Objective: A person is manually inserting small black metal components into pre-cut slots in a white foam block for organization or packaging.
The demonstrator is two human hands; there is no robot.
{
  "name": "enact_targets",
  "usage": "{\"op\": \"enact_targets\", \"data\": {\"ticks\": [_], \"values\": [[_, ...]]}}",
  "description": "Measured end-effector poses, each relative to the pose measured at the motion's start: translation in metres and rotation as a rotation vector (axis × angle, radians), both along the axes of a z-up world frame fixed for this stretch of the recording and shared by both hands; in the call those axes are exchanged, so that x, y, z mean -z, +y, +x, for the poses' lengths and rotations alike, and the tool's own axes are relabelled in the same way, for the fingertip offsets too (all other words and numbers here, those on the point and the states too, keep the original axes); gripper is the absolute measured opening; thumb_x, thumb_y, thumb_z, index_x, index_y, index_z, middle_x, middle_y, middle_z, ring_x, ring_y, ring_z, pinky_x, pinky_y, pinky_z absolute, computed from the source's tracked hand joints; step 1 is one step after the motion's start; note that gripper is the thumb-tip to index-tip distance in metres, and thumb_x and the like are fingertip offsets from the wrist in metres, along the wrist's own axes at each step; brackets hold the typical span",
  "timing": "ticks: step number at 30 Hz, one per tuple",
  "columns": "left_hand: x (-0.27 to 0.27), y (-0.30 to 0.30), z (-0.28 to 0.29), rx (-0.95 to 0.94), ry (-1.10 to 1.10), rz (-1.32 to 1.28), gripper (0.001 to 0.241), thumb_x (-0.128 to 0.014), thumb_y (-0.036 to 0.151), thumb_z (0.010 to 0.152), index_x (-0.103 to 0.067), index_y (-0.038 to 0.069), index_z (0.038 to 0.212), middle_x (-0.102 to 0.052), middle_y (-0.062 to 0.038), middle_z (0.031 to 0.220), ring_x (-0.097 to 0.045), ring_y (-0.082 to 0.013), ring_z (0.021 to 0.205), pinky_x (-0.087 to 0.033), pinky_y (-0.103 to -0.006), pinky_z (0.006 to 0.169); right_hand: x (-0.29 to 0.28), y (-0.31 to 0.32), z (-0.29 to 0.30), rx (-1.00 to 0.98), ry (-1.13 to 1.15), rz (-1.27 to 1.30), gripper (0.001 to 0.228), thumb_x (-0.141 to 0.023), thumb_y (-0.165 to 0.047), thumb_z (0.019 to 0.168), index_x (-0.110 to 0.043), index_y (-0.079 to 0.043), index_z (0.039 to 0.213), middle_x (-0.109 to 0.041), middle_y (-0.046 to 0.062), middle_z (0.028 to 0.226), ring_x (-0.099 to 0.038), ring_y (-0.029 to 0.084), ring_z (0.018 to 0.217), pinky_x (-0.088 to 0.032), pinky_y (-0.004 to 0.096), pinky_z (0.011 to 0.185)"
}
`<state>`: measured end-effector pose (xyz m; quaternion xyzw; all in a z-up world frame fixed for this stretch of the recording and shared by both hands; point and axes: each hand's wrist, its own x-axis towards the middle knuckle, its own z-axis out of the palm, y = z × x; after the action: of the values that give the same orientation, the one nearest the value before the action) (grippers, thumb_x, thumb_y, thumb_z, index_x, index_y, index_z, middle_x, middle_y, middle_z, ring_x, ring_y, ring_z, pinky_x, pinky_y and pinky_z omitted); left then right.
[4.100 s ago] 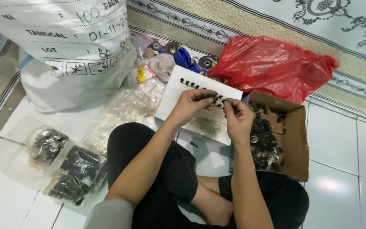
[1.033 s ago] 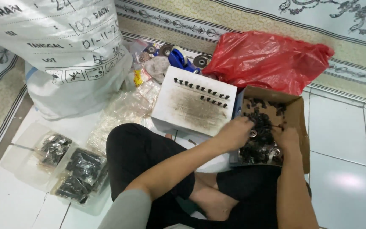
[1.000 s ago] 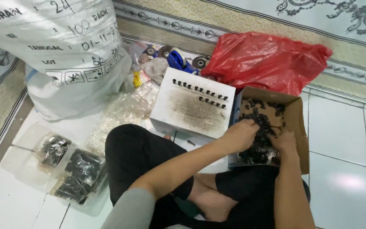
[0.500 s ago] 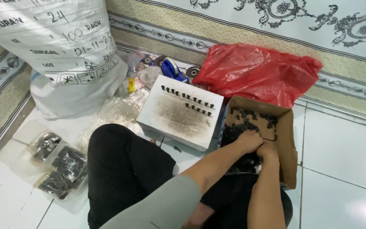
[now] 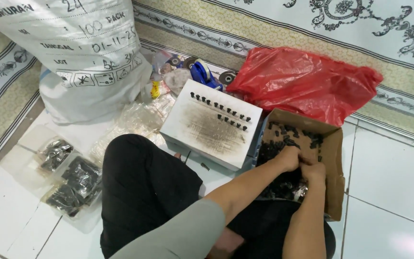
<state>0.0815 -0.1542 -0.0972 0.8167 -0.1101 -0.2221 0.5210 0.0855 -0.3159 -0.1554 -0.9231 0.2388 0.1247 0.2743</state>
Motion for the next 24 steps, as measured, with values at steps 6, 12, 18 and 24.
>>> {"op": "enact_targets", "data": {"ticks": [6, 12, 18, 24], "values": [[0.079, -0.022, 0.024, -0.1, 0.02, -0.047, 0.028, -0.052, 0.01, 0.098, -0.078, 0.0, 0.097, -0.074, -0.019, 0.09, -0.069, -0.0316, 0.08, -0.059, -0.0368, 0.071, 0.047, -0.025, 0.01, -0.055, 0.086, 0.006, 0.04, -0.061, -0.023, 0.094, -0.079, 0.012, 0.091, -0.072, 0.03, 0.078, -0.069, 0.039, 0.078, -0.058, 0.05, 0.059], [0.077, -0.035, 0.001, -0.214, -0.389, 0.02, 0.036, -0.046, 0.003, 0.099, -0.063, -0.005, 0.068, -0.063, -0.021, 0.063, -0.06, -0.0271, 0.06, -0.048, -0.0318, 0.055, 0.008, -0.004, -0.001, -0.162, 0.112, -0.213, 0.036, -0.053, -0.013, 0.095, -0.068, 0.004, 0.067, -0.066, 0.021, 0.06, -0.068, 0.033, 0.065, -0.057, 0.038, 0.055], [0.054, -0.009, -0.02, -0.317, -0.644, -0.157, 0.036, -0.053, -0.001, 0.101, -0.06, 0.004, 0.066, -0.065, -0.015, 0.065, -0.061, -0.0227, 0.062, -0.047, -0.0285, 0.06, 0.025, -0.018, -0.018, -0.009, -0.265, -0.204, 0.036, -0.069, -0.016, 0.094, -0.066, -0.009, 0.059, -0.056, 0.012, 0.052, -0.059, 0.022, 0.057, -0.044, 0.027, 0.056], [0.002, 0.067, 0.002, -0.051, -0.197, -0.085, 0.024, -0.059, 0.018, 0.097, -0.076, 0.007, 0.109, -0.077, -0.018, 0.098, -0.076, -0.0313, 0.09, -0.063, -0.037, 0.071, 0.015, -0.018, -0.029, 0.037, -0.309, -0.084, 0.03, -0.086, -0.041, 0.086, -0.082, -0.016, 0.102, -0.076, 0.011, 0.092, -0.073, 0.03, 0.092, -0.058, 0.04, 0.076]]}}
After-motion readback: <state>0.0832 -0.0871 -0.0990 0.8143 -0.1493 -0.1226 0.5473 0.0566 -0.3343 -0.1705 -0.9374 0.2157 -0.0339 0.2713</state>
